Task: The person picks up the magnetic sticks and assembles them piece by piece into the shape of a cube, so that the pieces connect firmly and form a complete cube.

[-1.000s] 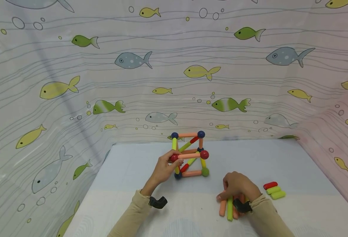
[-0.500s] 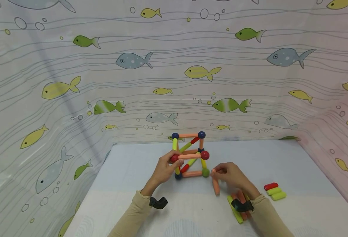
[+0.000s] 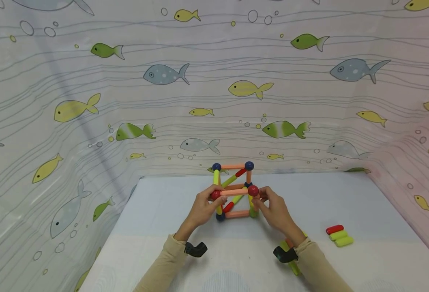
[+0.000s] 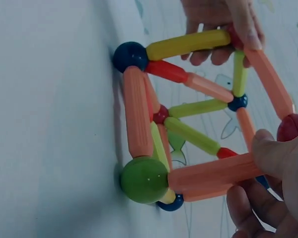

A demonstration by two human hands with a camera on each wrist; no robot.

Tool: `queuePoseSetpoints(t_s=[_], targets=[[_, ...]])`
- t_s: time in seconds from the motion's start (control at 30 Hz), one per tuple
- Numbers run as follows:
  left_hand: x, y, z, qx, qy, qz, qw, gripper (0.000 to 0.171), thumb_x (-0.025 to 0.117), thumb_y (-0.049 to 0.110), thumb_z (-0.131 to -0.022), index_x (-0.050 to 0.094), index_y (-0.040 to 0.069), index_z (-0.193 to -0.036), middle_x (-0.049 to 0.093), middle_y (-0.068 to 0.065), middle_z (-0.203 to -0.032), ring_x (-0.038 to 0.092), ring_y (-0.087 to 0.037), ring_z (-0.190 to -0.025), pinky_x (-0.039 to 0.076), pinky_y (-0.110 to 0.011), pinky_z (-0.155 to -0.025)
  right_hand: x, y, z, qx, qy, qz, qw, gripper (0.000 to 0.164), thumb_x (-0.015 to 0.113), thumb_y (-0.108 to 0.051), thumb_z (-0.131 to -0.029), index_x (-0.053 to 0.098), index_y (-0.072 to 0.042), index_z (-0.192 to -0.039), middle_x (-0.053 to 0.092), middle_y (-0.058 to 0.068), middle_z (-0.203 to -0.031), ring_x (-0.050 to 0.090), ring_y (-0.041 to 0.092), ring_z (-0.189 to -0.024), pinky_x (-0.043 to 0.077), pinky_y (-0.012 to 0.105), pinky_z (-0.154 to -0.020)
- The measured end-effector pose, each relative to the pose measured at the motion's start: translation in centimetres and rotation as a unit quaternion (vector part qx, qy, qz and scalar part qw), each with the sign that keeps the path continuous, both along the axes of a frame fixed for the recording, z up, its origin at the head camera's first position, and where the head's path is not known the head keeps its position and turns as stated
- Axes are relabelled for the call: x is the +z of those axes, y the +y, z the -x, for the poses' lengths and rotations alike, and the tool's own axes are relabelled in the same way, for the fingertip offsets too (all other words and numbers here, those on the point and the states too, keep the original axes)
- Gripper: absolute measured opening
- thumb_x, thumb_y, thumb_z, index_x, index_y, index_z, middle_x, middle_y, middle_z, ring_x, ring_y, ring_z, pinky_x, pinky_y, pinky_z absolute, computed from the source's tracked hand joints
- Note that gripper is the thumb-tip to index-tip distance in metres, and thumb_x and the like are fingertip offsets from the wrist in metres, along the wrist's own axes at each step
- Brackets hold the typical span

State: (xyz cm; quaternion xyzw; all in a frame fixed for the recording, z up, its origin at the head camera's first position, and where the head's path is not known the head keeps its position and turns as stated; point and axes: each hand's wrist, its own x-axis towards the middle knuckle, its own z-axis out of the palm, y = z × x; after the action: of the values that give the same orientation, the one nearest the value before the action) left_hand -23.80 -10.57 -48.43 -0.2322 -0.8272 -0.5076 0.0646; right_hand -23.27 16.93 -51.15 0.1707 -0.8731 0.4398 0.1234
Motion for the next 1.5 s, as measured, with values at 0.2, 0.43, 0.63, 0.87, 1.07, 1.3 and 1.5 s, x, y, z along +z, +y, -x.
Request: queuePoseSetpoints(t_s=[0.2,0.43,0.63,0.87,1.07,1.3,1.5], targets=[[0.1,0.0,0.2,-0.001,0.003,-0.002,1.0,0.025,0.069,0.029,-0.105,0.068,0.013,-0.123,0.071,-0.006,-0.096,0.061,-0.013,-0.085,0.05,-0.02,-0.063,0.1,-0.3,0.0,0.0,0.015,-0.007,1.0,0.028,0.073,-0.006,-0.1,0.061,-0.004,-0.125,0.075,0.004,-0.106,0.064,0.019,-0.097,0.055,0.043,-0.084],[0.2,0.0,0.2,0.0,0.006,0.003,1.0,0.025,0.069,0.03,-0.105,0.069,0.012,-0.123,0.071,-0.006,-0.097,0.061,-0.012,-0.085,0.05,-0.021,-0.064,-0.6,-0.3,0.4,0.006,0.002,-0.005,1.0,0.023,0.077,-0.008,-0.097,0.063,-0.009,-0.115,0.072,0.0,-0.096,0.06,0.011,-0.087,0.044,0.024,-0.065],[0.3,-0.1,0.3,-0.003,0.0,0.011,0.9999,0.025,0.068,0.03,-0.105,0.068,0.013,-0.124,0.071,-0.004,-0.098,0.062,-0.013,-0.087,0.052,-0.021,-0.067,-2.0,-0.4,0.9,0.044,0.016,-0.02,0.999,0.02,0.081,-0.006,-0.093,0.063,-0.015,-0.097,0.075,-0.001,-0.097,0.063,0.01,-0.087,0.053,0.025,-0.07],[0.5,-0.2,0.4,-0.011,-0.001,0.015,0.9998,0.025,0.067,0.029,-0.106,0.068,0.013,-0.126,0.07,-0.004,-0.097,0.061,-0.012,-0.088,0.051,-0.021,-0.068,-3.0,-0.8,0.9,0.054,0.026,-0.054,0.997,0.024,0.079,-0.003,-0.094,0.058,-0.016,-0.096,0.076,0.003,-0.106,0.059,0.009,-0.083,0.053,0.025,-0.073],[0.4,-0.2,0.4,-0.01,0.003,0.019,0.9998,0.024,0.067,0.029,-0.106,0.068,0.013,-0.124,0.072,-0.005,-0.1,0.061,-0.011,-0.087,0.051,-0.022,-0.069,-2.5,-1.2,0.4,0.038,-0.003,-0.069,0.997,0.021,0.077,-0.008,-0.096,0.058,-0.016,-0.1,0.073,0.003,-0.105,0.053,0.009,-0.079,0.048,0.023,-0.068],[0.4,-0.4,0.5,-0.003,0.014,0.042,0.999,0.037,0.07,0.028,-0.104,0.062,0.012,-0.136,0.074,-0.005,-0.105,0.064,-0.012,-0.09,0.056,-0.026,-0.075,-2.6,-0.9,0.7,0.044,-0.033,-0.069,0.996,0.02,0.078,-0.01,-0.096,0.06,-0.017,-0.098,0.072,0.004,-0.108,0.054,0.012,-0.081,0.049,0.023,-0.07],[0.4,-1.2,0.6,0.002,0.018,0.101,0.9947,0.071,0.081,0.02,-0.096,0.04,0.018,-0.154,0.075,-0.009,-0.111,0.07,-0.018,-0.099,0.06,-0.041,-0.092,-2.8,-0.6,1.1,0.067,-0.047,-0.067,0.994,0.014,0.078,-0.01,-0.096,0.065,-0.015,-0.099,0.066,0.005,-0.103,0.053,0.014,-0.083,0.049,0.023,-0.07]])
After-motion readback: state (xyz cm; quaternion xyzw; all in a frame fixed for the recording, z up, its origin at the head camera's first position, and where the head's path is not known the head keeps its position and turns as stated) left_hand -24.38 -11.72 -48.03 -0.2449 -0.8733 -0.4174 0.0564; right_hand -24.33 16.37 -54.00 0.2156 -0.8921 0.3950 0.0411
